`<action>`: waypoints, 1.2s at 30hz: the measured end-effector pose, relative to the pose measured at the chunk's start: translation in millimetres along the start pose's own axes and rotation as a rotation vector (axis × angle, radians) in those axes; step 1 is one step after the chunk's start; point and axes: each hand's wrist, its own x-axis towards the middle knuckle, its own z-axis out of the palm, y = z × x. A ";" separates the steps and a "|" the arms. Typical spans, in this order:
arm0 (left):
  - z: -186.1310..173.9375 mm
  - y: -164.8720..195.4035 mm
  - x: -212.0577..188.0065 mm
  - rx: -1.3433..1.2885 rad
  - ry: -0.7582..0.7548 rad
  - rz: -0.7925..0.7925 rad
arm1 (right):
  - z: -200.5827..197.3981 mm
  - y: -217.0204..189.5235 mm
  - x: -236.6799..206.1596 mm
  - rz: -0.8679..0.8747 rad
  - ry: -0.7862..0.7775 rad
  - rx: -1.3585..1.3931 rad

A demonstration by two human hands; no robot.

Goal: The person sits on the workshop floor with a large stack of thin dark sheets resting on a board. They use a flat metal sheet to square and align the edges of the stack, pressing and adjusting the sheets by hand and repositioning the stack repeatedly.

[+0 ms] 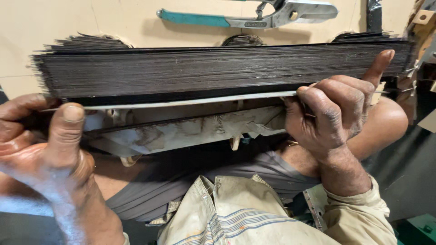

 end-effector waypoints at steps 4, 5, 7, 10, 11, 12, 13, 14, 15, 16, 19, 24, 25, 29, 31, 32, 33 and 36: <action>-4.9 -6.8 1.6 0.042 -0.035 0.030 | 0.7 0.9 -4.5 0.041 -0.006 -0.001; -5.5 -8.6 1.3 0.048 -0.034 0.040 | 1.4 1.1 -5.5 0.048 -0.002 0.006; -5.9 -12.2 -0.2 0.086 -0.033 0.080 | 3.6 1.1 -6.6 0.039 0.010 0.012; -7.9 -16.2 -1.9 0.125 -0.025 0.107 | 10.3 1.2 -3.6 -0.016 0.036 0.017; -8.5 -17.5 -2.0 0.128 -0.020 0.110 | 12.2 0.9 -1.8 -0.039 0.042 0.021; -9.0 -18.7 -2.2 0.130 -0.015 0.113 | 13.4 0.5 0.1 -0.061 0.047 0.026; -9.1 -20.0 -1.9 0.132 -0.011 0.120 | 14.9 -0.5 2.2 -0.062 0.052 0.029; -9.4 -21.2 -1.1 0.130 -0.007 0.129 | 16.1 -1.8 4.0 -0.064 0.057 0.033; -9.5 -22.0 -0.6 0.129 -0.003 0.137 | 16.4 -2.6 5.7 -0.066 0.063 0.035; -9.8 -22.7 0.4 0.125 -0.002 0.145 | 16.4 -3.9 6.9 -0.060 0.057 0.052; -9.8 -24.1 0.9 0.146 0.002 0.143 | 12.9 -5.9 7.3 -0.039 0.032 0.089; -7.5 -23.4 -1.3 0.135 0.039 0.083 | 14.4 -4.1 5.4 0.009 -0.026 0.020; -6.8 -22.8 -1.4 0.138 0.038 0.083 | 15.7 -3.2 5.5 -0.005 -0.015 0.016; -5.0 -17.0 -1.6 0.158 0.032 0.068 | 17.3 -1.0 4.4 -0.026 -0.017 -0.011; -4.6 -15.2 -0.7 0.172 0.039 0.051 | 18.5 -1.1 3.1 -0.018 -0.013 -0.020; -4.7 -14.6 -0.4 0.171 0.041 0.048 | 19.9 -1.4 2.3 -0.012 0.000 -0.020; -4.9 -14.3 -0.1 0.169 0.043 0.046 | 21.2 -1.7 1.5 -0.005 0.012 -0.021; -5.3 -15.2 0.0 0.167 0.035 0.068 | 25.6 -1.5 0.1 0.030 -0.001 0.005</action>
